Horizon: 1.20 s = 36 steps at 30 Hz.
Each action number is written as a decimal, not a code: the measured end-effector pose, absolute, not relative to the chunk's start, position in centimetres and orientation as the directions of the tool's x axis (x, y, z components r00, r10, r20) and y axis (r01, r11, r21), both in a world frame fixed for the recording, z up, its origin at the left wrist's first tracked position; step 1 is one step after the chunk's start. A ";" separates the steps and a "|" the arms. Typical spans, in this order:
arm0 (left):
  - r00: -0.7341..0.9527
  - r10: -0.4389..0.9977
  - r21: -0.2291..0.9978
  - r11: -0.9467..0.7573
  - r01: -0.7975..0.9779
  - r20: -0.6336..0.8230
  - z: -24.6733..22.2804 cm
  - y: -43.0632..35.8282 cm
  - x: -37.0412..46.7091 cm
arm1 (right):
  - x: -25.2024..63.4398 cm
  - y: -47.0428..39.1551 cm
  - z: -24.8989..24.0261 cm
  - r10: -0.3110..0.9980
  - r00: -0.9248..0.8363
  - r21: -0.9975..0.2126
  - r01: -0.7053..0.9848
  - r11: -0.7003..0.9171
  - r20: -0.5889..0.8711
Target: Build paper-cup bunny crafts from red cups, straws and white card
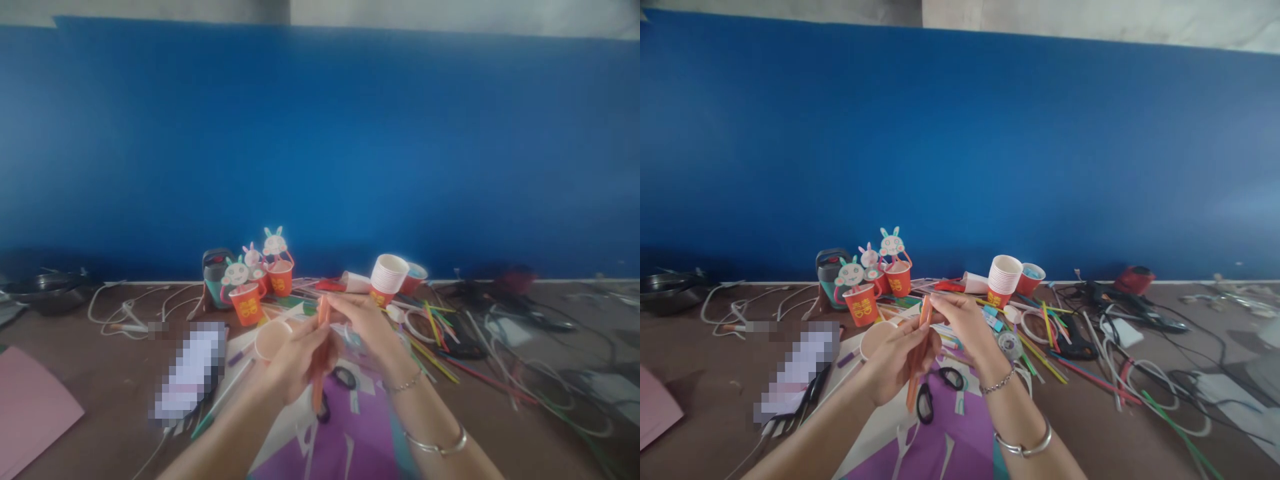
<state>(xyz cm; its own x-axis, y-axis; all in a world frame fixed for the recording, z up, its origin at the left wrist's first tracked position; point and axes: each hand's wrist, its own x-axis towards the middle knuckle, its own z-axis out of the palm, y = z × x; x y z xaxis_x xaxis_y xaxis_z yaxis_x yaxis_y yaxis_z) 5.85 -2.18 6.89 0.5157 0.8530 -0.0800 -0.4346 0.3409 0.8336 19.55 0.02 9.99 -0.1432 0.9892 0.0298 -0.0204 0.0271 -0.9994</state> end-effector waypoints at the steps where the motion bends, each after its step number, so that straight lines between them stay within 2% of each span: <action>1: 0.517 0.852 0.829 0.344 -0.441 -0.078 6.9 -2.2 5.8 | 19.5 0.0 10.0 0.988 -0.149 -0.999 -0.023 0.028 0.032; 21: 0.536 0.837 0.803 0.392 -0.449 -0.108 7.2 -2.4 5.7 | 19.1 0.1 9.9 0.979 -0.137 -0.988 -0.008 0.152 0.152; 29: 0.507 0.852 0.790 0.398 -0.466 -0.130 7.3 -2.2 5.6 | 19.1 -0.1 9.6 0.987 -0.101 -0.991 0.043 0.130 0.125; 36: 0.550 0.822 0.781 0.437 -0.446 -0.146 7.1 -2.2 5.7 | 19.3 0.2 9.5 0.996 -0.055 -0.997 -0.038 0.069 0.071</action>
<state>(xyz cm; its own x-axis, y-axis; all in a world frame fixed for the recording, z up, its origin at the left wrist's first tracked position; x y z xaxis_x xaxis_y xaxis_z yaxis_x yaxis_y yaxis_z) 5.66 -2.24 7.13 0.5498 0.8223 -0.1464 -0.4456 0.4370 0.7813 19.28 0.20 9.46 -0.0547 0.9960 0.0712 -0.0384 0.0691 -0.9969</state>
